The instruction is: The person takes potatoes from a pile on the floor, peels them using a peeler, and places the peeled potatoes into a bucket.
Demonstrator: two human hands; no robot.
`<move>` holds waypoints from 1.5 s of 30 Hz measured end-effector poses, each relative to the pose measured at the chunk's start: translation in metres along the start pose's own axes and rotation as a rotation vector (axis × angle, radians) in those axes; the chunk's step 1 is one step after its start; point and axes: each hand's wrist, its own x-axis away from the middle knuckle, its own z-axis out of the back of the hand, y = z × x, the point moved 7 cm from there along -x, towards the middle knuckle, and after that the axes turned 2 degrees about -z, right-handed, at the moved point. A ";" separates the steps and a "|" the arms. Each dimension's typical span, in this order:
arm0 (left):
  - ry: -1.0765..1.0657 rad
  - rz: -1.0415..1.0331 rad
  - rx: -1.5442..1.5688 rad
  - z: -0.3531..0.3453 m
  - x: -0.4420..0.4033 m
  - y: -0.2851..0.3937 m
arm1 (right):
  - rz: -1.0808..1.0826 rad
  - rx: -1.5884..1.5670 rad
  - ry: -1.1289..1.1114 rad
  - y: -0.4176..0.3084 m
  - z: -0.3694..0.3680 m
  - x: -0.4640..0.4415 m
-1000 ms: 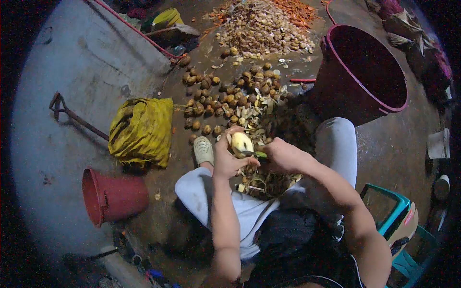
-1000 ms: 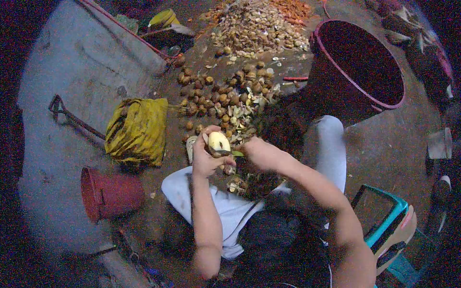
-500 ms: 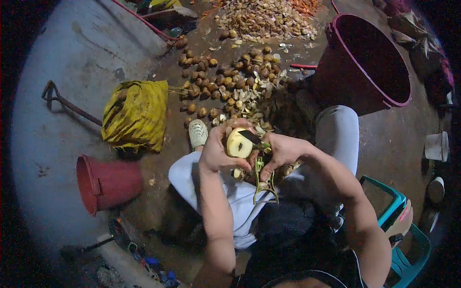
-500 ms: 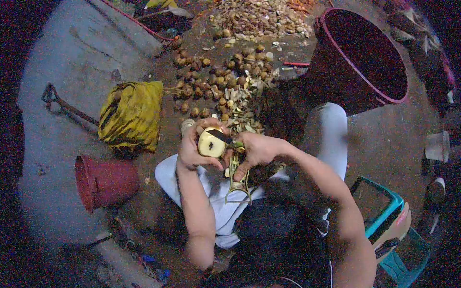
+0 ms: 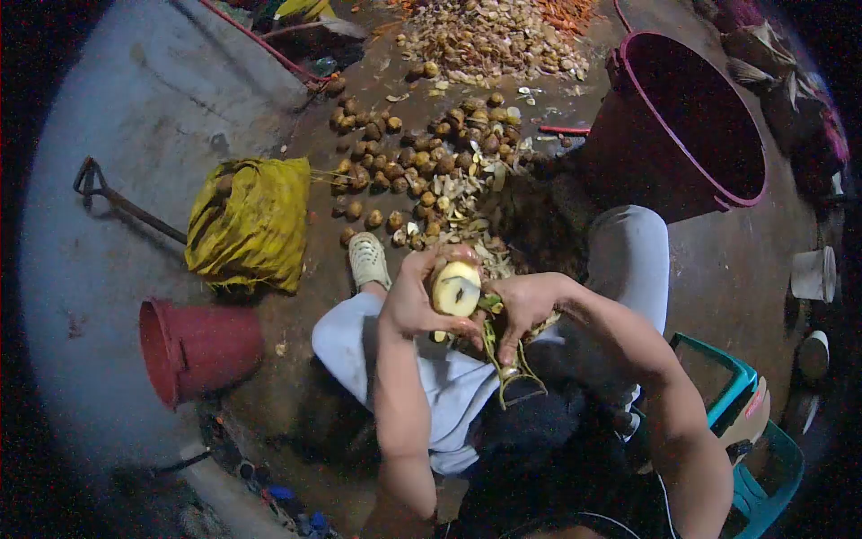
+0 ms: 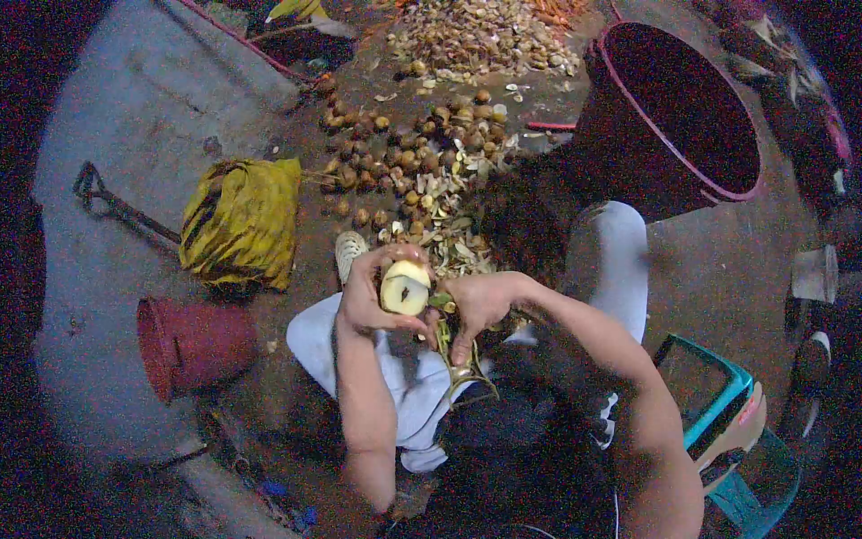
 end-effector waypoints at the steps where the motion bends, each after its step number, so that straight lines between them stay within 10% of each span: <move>1: -0.021 -0.025 -0.032 0.000 0.000 0.001 | 0.018 0.011 -0.092 0.000 -0.003 0.001; 12: 0.038 0.036 -0.264 0.001 -0.003 0.000 | -0.110 -0.003 -0.017 0.001 0.004 0.010; 14: 0.163 0.079 -0.305 0.005 -0.005 0.008 | -0.216 0.304 0.381 0.043 0.022 0.005; 21: 0.163 -0.045 -0.514 0.007 -0.010 0.017 | 0.045 0.605 0.634 0.037 0.042 0.004; 33: 0.314 0.043 -0.063 0.035 0.000 -0.003 | -0.362 0.399 0.654 0.047 0.083 0.029; 36: 0.349 -0.056 0.111 0.031 -0.004 0.004 | -0.516 0.781 1.042 0.080 0.117 0.043; 45: 0.738 0.076 0.886 0.057 0.003 -0.084 | -0.160 0.524 0.924 0.017 0.092 0.033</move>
